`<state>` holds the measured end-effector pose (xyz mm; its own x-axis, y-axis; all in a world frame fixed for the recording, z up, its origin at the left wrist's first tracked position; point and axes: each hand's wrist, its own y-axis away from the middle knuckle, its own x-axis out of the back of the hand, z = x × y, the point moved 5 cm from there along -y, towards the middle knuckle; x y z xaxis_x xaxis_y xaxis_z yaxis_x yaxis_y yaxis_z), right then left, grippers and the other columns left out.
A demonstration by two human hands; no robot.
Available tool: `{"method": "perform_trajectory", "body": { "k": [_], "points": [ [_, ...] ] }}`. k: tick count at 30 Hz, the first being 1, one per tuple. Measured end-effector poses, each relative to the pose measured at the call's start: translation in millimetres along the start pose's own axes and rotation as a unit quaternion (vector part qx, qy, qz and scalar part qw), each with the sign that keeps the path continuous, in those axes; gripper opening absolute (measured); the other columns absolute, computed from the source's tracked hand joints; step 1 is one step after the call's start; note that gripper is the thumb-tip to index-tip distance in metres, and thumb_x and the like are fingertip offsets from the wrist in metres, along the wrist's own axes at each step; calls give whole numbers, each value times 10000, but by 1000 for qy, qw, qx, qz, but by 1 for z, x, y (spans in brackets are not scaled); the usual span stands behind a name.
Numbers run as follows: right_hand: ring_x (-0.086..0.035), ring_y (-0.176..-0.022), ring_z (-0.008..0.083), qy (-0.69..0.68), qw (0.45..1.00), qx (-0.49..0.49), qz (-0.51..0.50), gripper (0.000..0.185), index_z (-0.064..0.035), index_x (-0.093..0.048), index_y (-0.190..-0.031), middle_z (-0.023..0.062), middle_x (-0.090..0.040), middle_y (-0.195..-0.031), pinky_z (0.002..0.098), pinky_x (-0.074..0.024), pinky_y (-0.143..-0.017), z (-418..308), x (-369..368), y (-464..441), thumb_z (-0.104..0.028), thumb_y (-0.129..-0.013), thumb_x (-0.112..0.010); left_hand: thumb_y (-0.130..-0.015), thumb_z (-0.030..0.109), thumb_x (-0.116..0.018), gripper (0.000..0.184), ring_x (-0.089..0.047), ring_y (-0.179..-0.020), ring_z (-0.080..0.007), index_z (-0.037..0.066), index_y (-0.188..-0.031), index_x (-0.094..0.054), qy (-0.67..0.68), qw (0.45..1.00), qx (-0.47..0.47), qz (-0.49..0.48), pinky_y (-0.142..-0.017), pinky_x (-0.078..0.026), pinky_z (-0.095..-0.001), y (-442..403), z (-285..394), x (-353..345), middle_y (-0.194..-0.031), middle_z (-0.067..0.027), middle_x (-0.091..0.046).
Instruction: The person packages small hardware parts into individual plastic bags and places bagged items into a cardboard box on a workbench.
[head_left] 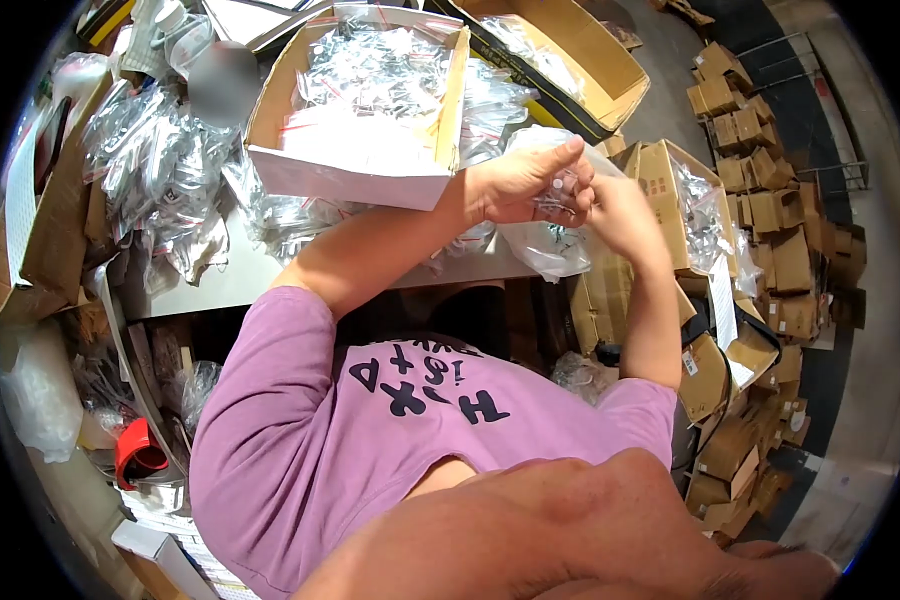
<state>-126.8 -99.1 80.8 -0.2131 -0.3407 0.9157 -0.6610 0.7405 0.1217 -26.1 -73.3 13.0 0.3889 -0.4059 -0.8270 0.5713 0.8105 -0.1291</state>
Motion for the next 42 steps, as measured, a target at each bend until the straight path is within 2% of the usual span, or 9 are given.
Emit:
{"method": "perform_trajectory", "body": {
  "k": [1, 2, 4, 10, 16, 19, 25, 37, 42],
  "points": [
    [-635, -742, 305, 46, 994, -71, -72, 91, -45, -636, -810, 143, -646, -760, 367, -493, -681, 1, -12, 1, -86, -731, -651, -879, 580, -473, 501, -587, -769, -202, 85, -892, -553, 24, 999, 4, -27, -709, -519, -346, -3, -1, 3, -791, -56, -576],
    [-637, -744, 297, 43, 999, -28, 1, 81, -61, -624, -804, 136, -640, -726, 373, -488, -671, 11, -26, 6, -94, -733, -641, -879, 593, -458, 514, -592, -770, -205, 88, -891, -552, 48, 997, 8, -54, -721, -522, -345, -5, -3, 5, -795, -58, -580],
    [-631, -752, 326, 5, 996, -83, 30, 89, -72, -615, -807, 143, -640, -736, 396, -493, -668, 6, -29, 9, -117, -735, -643, -879, 607, -436, 526, -586, -756, -190, 93, -883, -546, 62, 998, 15, -23, -691, -523, -310, -3, -1, 2, -791, -56, -573],
    [-614, -765, 376, 119, 992, -33, 36, 125, -62, -608, -810, 166, -639, -769, 440, -495, -669, 8, -34, 6, -178, -763, -612, -881, 618, -413, 541, -590, -756, -187, 92, -887, -543, 90, 996, 11, 9, -636, -526, -284, -2, 0, 1, -796, -56, -576],
    [-612, -771, 380, 59, 996, -39, 56, 147, -44, -590, -790, 189, -624, -769, 433, -505, -671, 7, -35, 10, -174, -734, -628, -879, 627, -404, 551, -589, -752, -185, 93, -885, -540, 90, 996, 11, -8, -640, -529, -291, -2, 0, -1, -792, -48, -572],
    [-609, -778, 388, 85, 994, -44, 43, 144, -44, -591, -810, 199, -626, -794, 436, -504, -683, 15, -41, 5, -163, -738, -628, -877, 630, -405, 552, -584, -753, -183, 94, -884, -537, 91, 996, 6, -6, -644, -529, -293, -2, 0, 0, -789, -44, -563],
    [-609, -807, 387, 56, 995, -73, 31, 178, -55, -630, -827, 202, -635, -805, 437, -492, -710, 10, -36, 6, -214, -814, -551, -871, 638, -406, 555, -580, -759, -190, 97, -884, -530, 94, 996, 0, -11, -643, -526, -292, -2, 3, -1, -795, -55, -554],
    [-610, -792, 383, 90, 996, -8, 18, 180, -64, -621, -826, 197, -636, -792, 448, -486, -698, 9, -37, 2, -216, -822, -525, -871, 632, -421, 554, -574, -742, -184, 89, -887, -530, 90, 996, -3, -7, -641, -516, -292, -3, 2, 2, -790, -44, -547],
    [-623, -811, 361, 89, 994, -59, -23, 163, -47, -627, -853, 197, -644, -820, 419, -493, -713, 6, -32, 4, -184, -822, -544, -867, 632, -429, 554, -574, -746, -179, 88, -886, -531, 101, 995, -1, -11, -637, -514, -290, -3, 2, 2, -791, -42, -549]
  ]
}}
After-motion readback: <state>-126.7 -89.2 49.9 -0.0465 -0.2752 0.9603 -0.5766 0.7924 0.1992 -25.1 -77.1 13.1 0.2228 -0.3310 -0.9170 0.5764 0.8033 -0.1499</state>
